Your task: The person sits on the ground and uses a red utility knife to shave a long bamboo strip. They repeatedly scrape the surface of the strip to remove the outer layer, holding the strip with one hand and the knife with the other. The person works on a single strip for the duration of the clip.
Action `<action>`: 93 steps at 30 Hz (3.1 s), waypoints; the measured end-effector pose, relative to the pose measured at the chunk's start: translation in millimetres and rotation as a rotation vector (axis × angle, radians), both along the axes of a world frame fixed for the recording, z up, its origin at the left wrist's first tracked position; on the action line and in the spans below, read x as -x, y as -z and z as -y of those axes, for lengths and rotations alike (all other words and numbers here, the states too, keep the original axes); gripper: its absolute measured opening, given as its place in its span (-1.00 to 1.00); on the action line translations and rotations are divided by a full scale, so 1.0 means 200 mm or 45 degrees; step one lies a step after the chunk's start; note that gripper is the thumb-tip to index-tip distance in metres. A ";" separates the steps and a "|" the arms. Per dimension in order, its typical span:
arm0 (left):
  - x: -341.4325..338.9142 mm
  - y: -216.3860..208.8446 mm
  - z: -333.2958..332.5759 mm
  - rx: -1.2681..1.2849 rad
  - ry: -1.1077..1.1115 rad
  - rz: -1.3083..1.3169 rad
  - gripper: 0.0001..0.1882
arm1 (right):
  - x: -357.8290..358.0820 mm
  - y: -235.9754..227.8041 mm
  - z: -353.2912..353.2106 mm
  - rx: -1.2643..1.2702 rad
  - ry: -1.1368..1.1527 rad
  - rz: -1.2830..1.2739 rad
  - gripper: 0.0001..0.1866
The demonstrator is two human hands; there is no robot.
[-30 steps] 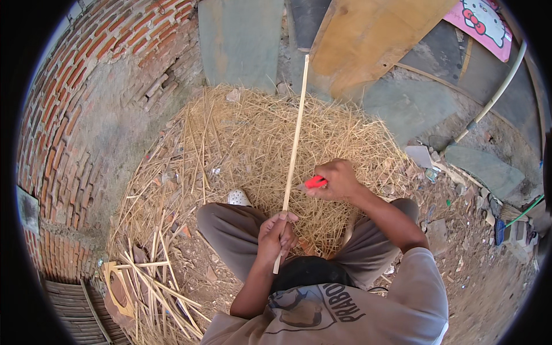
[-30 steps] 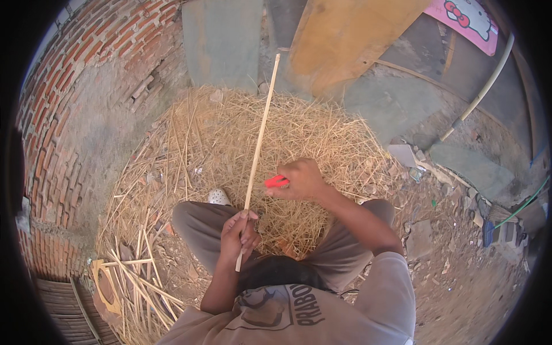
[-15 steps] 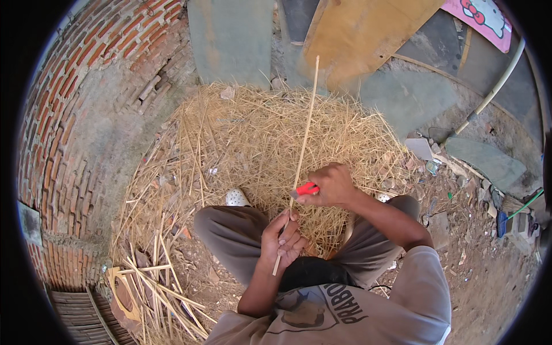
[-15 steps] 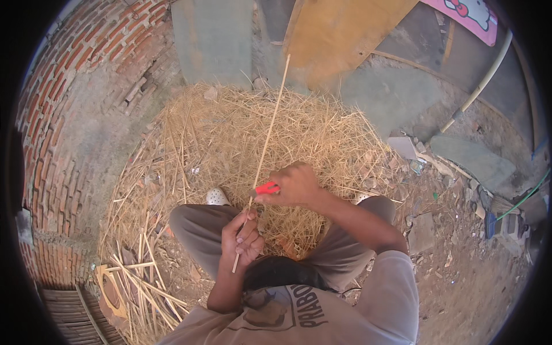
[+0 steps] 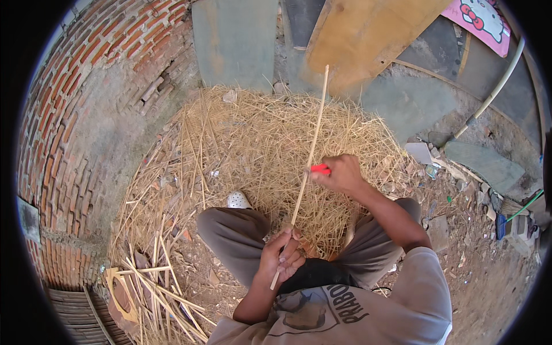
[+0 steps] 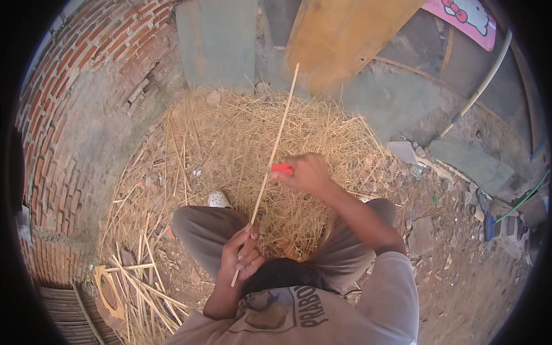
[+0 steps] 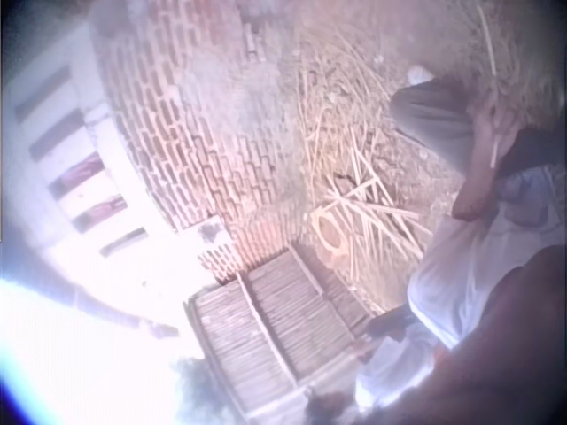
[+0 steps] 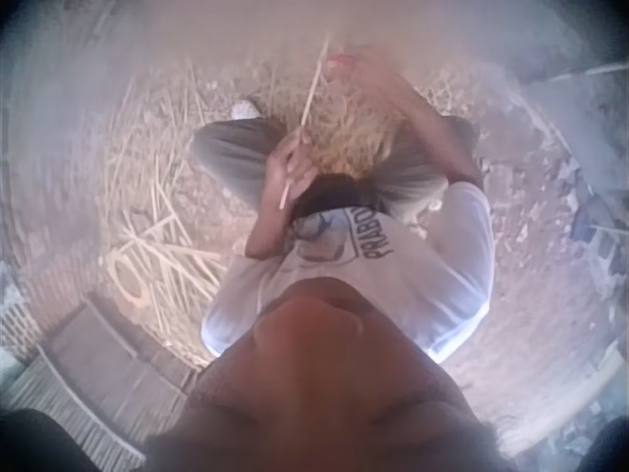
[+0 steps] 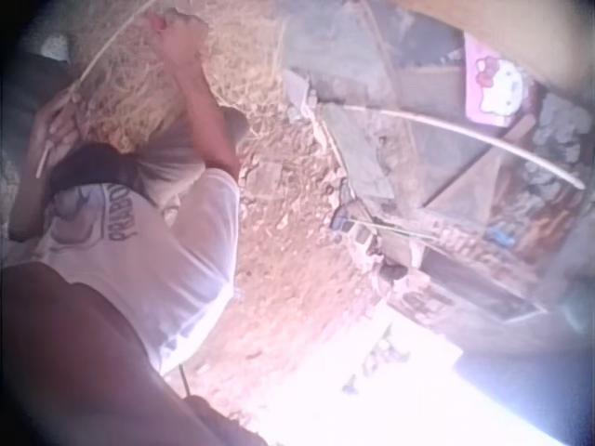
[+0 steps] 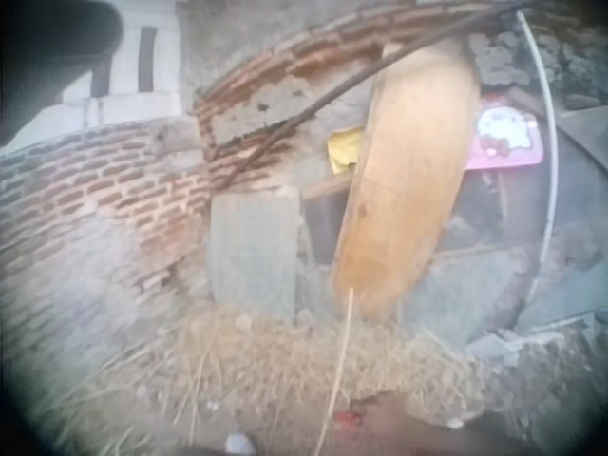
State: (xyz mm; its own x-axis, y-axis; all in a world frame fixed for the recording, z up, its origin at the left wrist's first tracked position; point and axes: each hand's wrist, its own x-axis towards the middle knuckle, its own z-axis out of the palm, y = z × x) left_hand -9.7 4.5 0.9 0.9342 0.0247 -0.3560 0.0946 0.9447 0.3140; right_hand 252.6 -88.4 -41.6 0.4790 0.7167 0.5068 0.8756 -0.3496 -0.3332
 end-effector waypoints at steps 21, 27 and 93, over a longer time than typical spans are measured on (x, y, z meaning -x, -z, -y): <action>0.73 0.00 -0.13 -0.894 0.281 -0.413 -0.67 | -0.71 -0.05 0.40 0.010 1.087 -0.557 -0.09; 0.28 0.10 -0.12 -1.203 -0.083 -0.317 -0.77 | -0.06 -0.07 0.00 0.286 0.106 -0.679 -0.20; 0.28 0.07 -0.17 -1.102 -0.207 -0.100 -0.69 | 0.11 0.03 -0.15 -0.169 -0.138 -0.546 -0.35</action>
